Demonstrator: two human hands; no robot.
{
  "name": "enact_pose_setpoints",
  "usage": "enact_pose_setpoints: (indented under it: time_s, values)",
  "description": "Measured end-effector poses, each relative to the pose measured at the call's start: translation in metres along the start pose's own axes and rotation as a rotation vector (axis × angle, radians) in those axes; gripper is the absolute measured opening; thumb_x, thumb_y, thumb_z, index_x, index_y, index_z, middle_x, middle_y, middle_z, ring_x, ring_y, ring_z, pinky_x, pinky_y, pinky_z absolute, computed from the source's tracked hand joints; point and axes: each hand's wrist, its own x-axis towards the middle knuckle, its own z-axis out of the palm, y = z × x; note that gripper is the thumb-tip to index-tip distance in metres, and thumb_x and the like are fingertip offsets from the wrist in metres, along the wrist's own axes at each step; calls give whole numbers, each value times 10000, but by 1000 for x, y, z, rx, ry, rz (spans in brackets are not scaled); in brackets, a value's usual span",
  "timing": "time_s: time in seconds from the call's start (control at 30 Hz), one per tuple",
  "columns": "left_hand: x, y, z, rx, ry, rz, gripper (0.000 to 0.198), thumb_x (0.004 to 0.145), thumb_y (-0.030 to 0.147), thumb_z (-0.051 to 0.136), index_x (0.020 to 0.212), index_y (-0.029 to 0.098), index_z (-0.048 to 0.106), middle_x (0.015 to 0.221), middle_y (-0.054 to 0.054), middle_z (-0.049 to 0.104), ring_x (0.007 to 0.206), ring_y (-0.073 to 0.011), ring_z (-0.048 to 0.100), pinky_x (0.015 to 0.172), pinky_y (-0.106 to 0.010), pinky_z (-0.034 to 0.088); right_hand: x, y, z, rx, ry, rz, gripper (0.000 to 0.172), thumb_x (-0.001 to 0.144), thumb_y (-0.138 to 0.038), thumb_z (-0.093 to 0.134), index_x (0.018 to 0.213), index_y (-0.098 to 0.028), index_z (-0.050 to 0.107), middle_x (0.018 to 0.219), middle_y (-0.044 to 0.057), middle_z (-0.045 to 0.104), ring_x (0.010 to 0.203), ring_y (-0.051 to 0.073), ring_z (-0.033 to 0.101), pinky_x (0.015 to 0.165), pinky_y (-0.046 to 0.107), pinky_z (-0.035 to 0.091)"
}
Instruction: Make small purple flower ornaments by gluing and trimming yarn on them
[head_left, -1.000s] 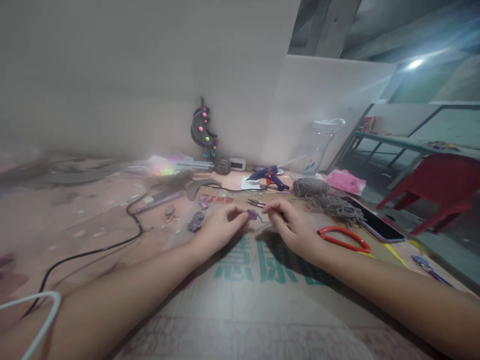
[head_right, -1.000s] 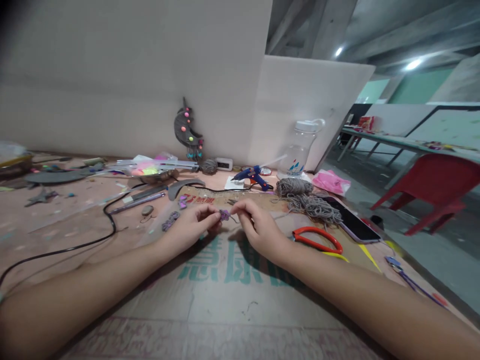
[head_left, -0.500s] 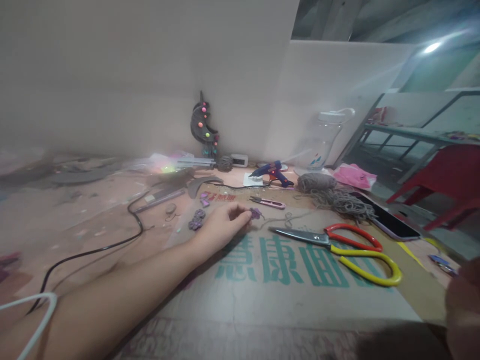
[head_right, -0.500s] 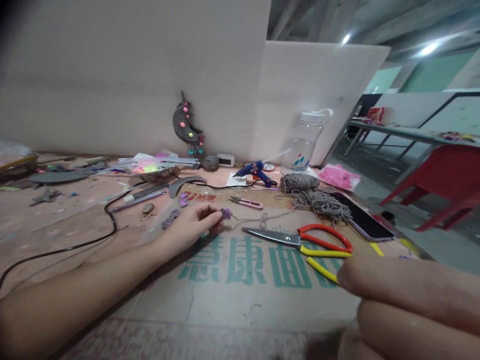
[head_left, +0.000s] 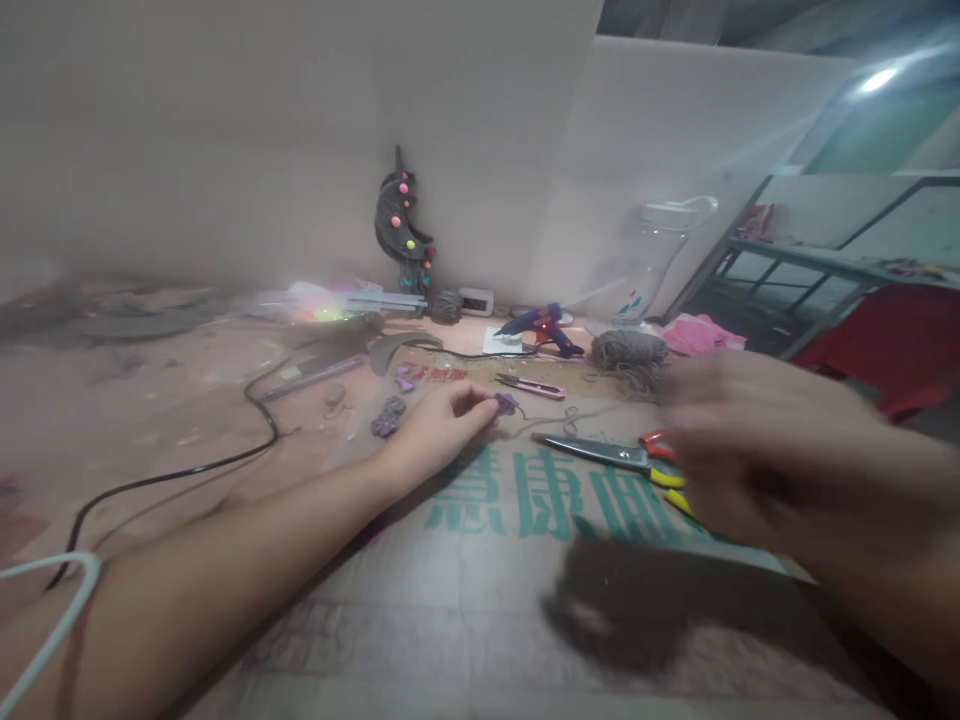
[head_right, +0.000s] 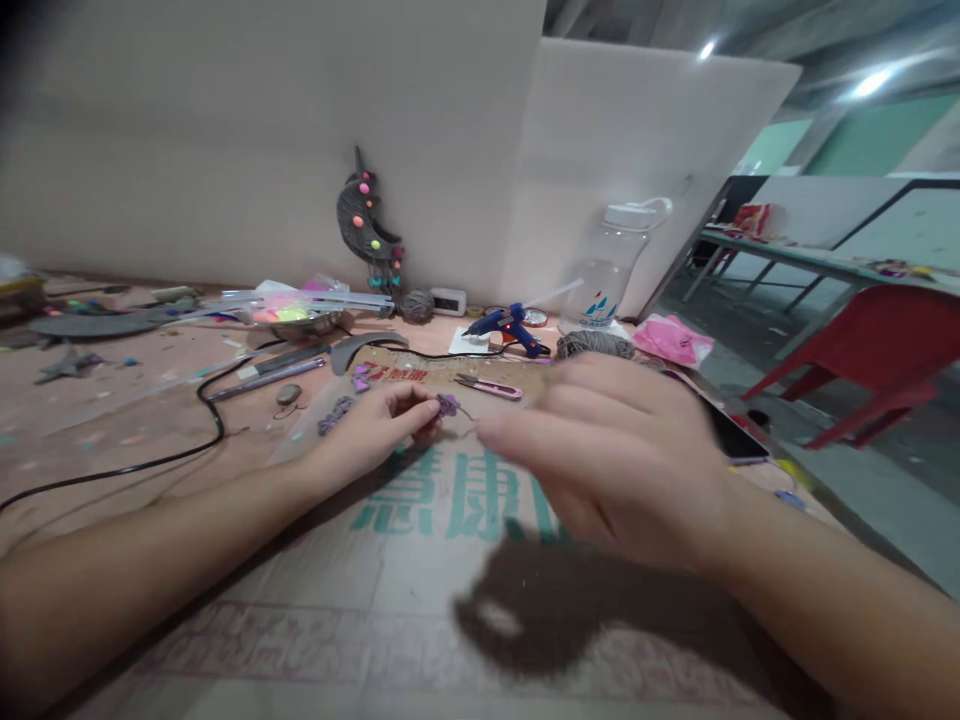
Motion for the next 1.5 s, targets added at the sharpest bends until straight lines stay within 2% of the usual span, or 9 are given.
enact_pose_setpoints:
  time_s: [0.07,0.13,0.37,0.5,0.7,1.03,1.17,1.3,1.5]
  values:
    - [-1,2,-1,32,5,9,242,878,398,586,832,168,642,749,-13,665,665,-141,584,647,-249,432,12,11,8,-65,-6,-282,414,862,-103,605,1134,-410,659,981,18,712,977,223,670,884,402,540]
    - [-1,3,-1,48,13,24,249,877,404,586,839,168,654,762,-21,674,670,-145,584,644,-249,434,18,25,21,-52,-9,-244,408,861,-167,647,1221,-355,605,1180,56,677,1137,267,617,982,462,492]
    - [-1,3,-1,68,25,67,253,874,404,592,835,166,667,771,-28,687,657,-142,581,635,-248,445,1,64,76,196,-189,388,361,877,-326,633,1215,-204,591,1109,92,707,813,188,649,713,342,537]
    - [-1,3,-1,73,30,63,264,874,412,598,861,160,676,803,-39,701,660,-138,585,624,-243,445,-1,72,85,309,-270,540,235,863,-349,626,1018,-185,692,930,53,735,775,172,654,686,295,516]
    - [1,-2,-2,50,-19,92,297,896,425,571,894,159,704,827,-44,718,716,-151,624,672,-248,474,2,69,83,421,-304,625,222,861,-374,610,791,-172,667,706,13,692,630,138,619,627,264,492]
    - [0,1,-2,59,-41,70,248,864,383,621,946,174,729,858,-44,730,727,-155,625,675,-255,460,0,72,85,453,-329,622,226,858,-389,617,802,-174,655,717,18,685,640,140,619,618,264,495]
    - [-2,3,-2,91,-30,66,258,872,410,607,911,180,718,829,-35,718,722,-156,623,677,-262,457,0,72,85,448,-206,555,241,870,-384,612,999,-183,642,905,47,713,766,160,652,708,300,519]
    - [-3,5,-2,89,-11,34,271,867,433,612,879,177,702,808,-33,710,708,-156,618,676,-268,456,12,70,63,207,-106,477,130,864,-306,621,924,-191,628,904,46,694,823,175,635,752,312,499]
    - [1,-2,-1,61,15,23,308,872,475,600,870,174,668,805,-31,694,704,-154,606,645,-260,445,27,81,31,-58,-399,379,57,853,-220,628,829,-203,677,778,24,704,698,168,620,647,289,468]
